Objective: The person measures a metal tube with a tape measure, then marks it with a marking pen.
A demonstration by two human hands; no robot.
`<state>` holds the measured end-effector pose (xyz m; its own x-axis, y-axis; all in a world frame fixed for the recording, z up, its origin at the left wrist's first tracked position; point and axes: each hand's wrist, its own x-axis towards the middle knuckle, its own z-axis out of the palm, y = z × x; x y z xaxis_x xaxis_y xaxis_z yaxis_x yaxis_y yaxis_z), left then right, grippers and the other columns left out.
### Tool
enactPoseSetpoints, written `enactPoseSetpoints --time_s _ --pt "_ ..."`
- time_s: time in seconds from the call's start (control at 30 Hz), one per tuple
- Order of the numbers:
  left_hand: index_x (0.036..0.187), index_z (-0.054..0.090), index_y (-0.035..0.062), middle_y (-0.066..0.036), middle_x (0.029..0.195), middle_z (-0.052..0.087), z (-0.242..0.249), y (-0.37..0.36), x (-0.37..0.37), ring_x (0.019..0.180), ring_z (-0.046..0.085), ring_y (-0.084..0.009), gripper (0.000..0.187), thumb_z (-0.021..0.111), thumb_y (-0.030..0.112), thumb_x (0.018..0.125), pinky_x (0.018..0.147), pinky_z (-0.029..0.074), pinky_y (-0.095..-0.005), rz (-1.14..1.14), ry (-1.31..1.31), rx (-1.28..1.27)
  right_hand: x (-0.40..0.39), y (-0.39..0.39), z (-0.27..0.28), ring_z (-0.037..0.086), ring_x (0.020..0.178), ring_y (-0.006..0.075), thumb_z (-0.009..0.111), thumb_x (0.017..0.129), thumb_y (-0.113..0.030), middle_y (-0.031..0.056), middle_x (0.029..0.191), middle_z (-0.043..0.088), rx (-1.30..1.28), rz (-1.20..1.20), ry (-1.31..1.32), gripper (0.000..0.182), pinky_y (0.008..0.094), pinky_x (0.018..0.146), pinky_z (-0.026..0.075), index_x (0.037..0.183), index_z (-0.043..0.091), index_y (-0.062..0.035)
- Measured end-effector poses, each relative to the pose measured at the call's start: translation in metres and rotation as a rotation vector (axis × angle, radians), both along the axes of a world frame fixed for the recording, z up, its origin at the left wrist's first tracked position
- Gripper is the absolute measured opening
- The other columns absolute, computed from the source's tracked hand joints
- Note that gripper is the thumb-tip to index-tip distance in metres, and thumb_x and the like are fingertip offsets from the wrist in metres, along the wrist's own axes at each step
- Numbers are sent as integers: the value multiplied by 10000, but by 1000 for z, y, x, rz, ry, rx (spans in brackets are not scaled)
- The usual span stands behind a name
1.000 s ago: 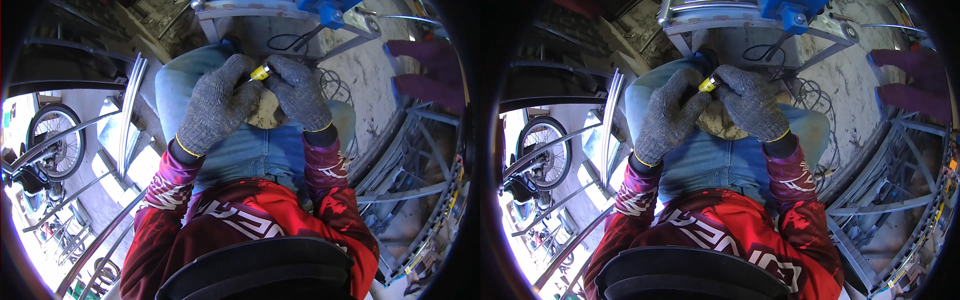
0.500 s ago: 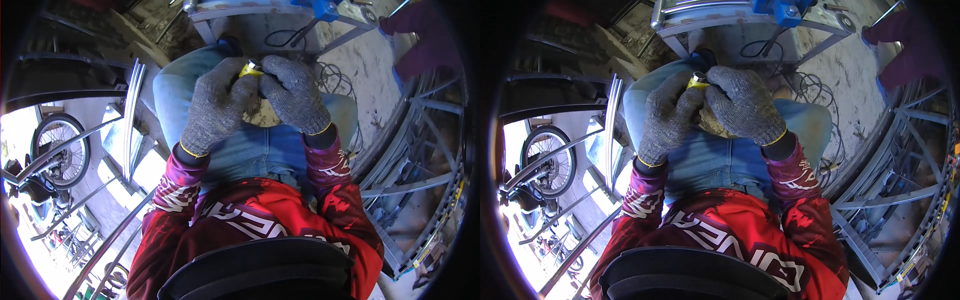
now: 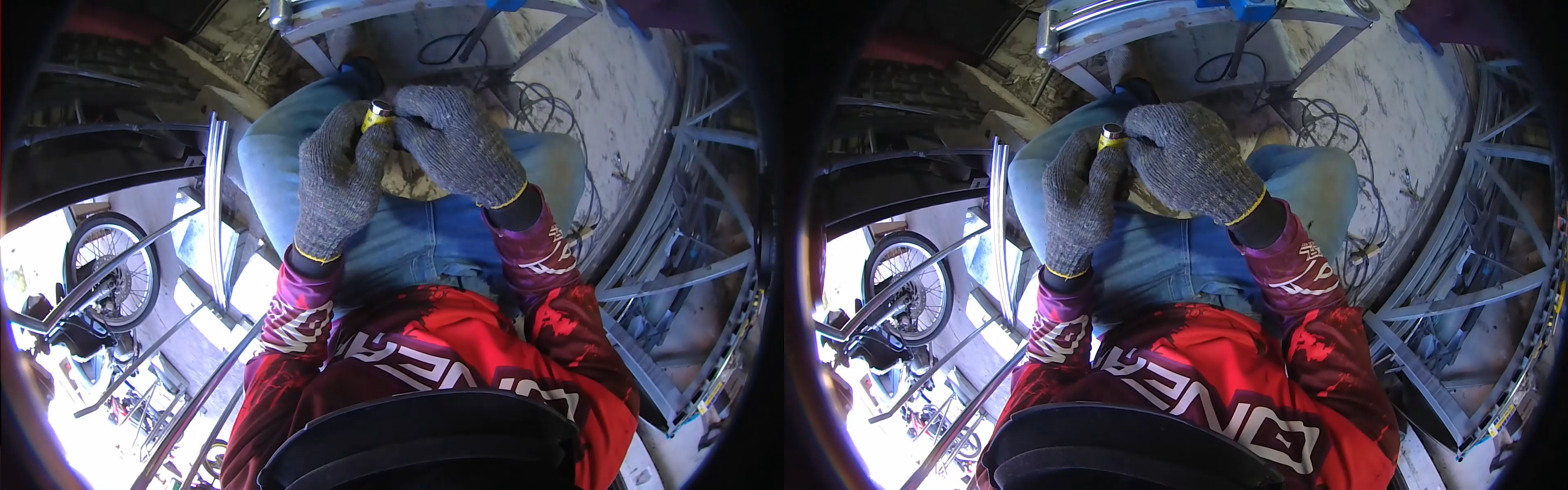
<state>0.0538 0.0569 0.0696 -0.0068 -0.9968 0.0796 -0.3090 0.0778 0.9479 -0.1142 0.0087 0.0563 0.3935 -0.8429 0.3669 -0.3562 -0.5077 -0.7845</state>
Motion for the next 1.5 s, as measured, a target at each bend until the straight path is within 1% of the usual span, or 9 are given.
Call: enactPoseSetpoints --time_s 0.33,0.4,0.53,0.63,0.73,0.83,0.9,1.0,1.5 --pt "1069 649 -32 -165 847 680 2 0 1 745 678 -216 197 604 75 910 686 519 -334 4 -5 40 0 2 5 617 760 427 628 832 -140 206 784 615 40 3 17 108 506 652 480 849 629 -33" --pt "1087 631 -34 -30 711 615 -3 1 0 573 528 -60 213 581 145 982 517 407 -230 -16 14 29 -1 1 2 619 761 426 630 832 -140 204 784 616 50 14 32 109 505 652 481 855 629 -33" --pt "1078 639 -30 -35 710 616 -3 3 -4 577 537 -63 203 595 141 978 525 415 -234 24 -47 -20 2 2 -6 620 754 419 634 834 -128 200 773 613 23 9 14 101 495 650 484 862 626 -31" --pt "1047 652 -11 -186 820 677 0 0 -6 735 698 -262 177 617 89 905 672 519 -350 69 -153 -78 5 3 -7 617 735 411 638 831 -115 198 766 612 9 -36 -43 95 475 640 485 869 631 -28" --pt "1066 649 -31 -64 706 626 -1 -2 -5 590 567 -87 195 613 127 958 545 442 -260 49 -167 -140 3 2 5 613 704 387 634 821 -91 190 755 607 50 -17 -92 86 429 621 484 864 632 -17" --pt "1074 646 -29 -72 711 634 23 0 -11 598 585 -105 196 610 114 945 556 455 -273 39 -108 -57 -5 2 10 606 659 323 620 809 -48 166 730 595 113 30 -158 62 379 600 474 844 624 3" --pt "1057 639 3 -193 818 653 31 4 -12 738 684 -352 198 630 118 896 643 512 -397 25 -65 -67 -2 5 11 599 633 279 611 804 -19 149 716 588 111 36 -201 45 358 589 466 832 619 15" --pt "1057 631 11 -174 781 635 40 7 -16 700 669 -341 196 640 120 894 613 496 -387 28 -50 -109 -4 6 13 585 644 170 618 784 43 104 757 633 -25 -1 -271 92 336 598 479 869 651 28" --pt "1198 590 -30 -129 991 682 52 25 -21 879 688 -153 318 674 82 913 731 545 -281 -103 37 -68 -28 -1 0 697 872 218 728 780 -32 115 950 721 298 143 -500 219 344 798 554 997 715 -1"
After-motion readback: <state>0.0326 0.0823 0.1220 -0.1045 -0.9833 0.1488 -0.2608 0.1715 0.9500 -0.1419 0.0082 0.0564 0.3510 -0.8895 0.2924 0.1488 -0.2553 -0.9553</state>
